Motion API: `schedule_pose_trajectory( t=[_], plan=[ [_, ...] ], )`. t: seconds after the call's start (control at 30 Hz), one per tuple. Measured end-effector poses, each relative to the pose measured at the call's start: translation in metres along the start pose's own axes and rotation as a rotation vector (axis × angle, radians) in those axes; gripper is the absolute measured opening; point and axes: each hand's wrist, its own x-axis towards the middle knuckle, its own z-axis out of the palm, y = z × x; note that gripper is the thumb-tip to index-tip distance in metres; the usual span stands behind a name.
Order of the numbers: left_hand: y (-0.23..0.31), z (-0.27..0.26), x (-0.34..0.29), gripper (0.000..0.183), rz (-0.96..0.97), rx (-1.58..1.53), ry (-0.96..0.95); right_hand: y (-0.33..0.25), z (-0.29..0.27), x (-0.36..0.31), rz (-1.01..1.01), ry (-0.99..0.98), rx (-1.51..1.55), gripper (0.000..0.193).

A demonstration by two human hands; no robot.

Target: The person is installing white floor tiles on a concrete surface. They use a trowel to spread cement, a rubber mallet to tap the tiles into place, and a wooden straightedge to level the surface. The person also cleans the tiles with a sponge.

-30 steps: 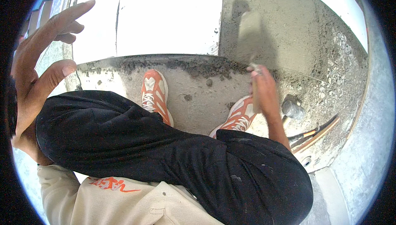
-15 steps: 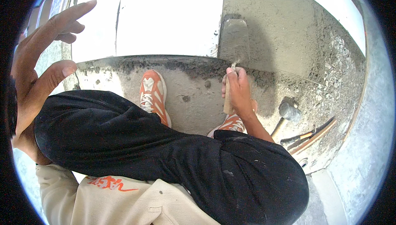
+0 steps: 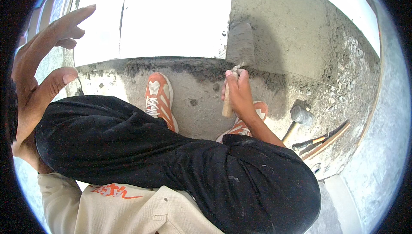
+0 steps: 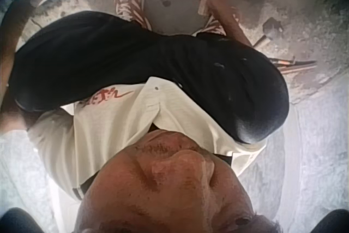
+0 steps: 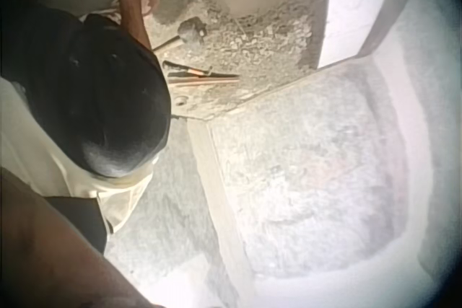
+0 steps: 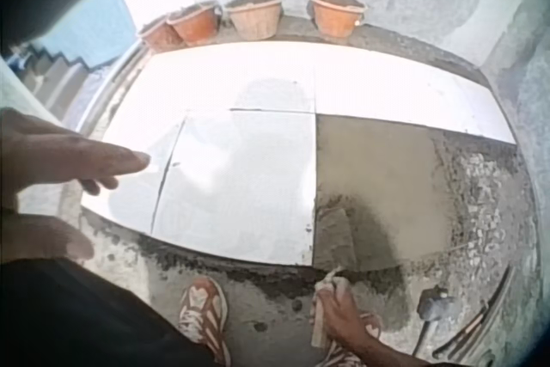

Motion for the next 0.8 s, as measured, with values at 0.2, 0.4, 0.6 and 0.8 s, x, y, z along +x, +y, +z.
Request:
schedule_pose_trajectory(
  t=[0.2,0.4,0.6,0.8],
  plan=[
    [0.000,0.000,0.001,0.088,0.015,0.001,0.009,-0.011,0.005,0.004,0.008,-0.003,-0.108,0.041],
    [0.001,0.002,-0.001,0.086,0.012,-0.075,0.053,-0.010,-0.003,0.004,-0.109,0.113,0.012,0.043],
    [-0.004,0.003,0.003,0.085,0.074,-0.071,0.055,-0.010,-0.009,0.001,-0.039,0.040,0.056,0.039],
    [0.004,0.005,0.004,0.087,0.005,-0.155,0.036,-0.016,-0.020,0.006,-0.081,0.240,0.097,0.032]
  ],
)
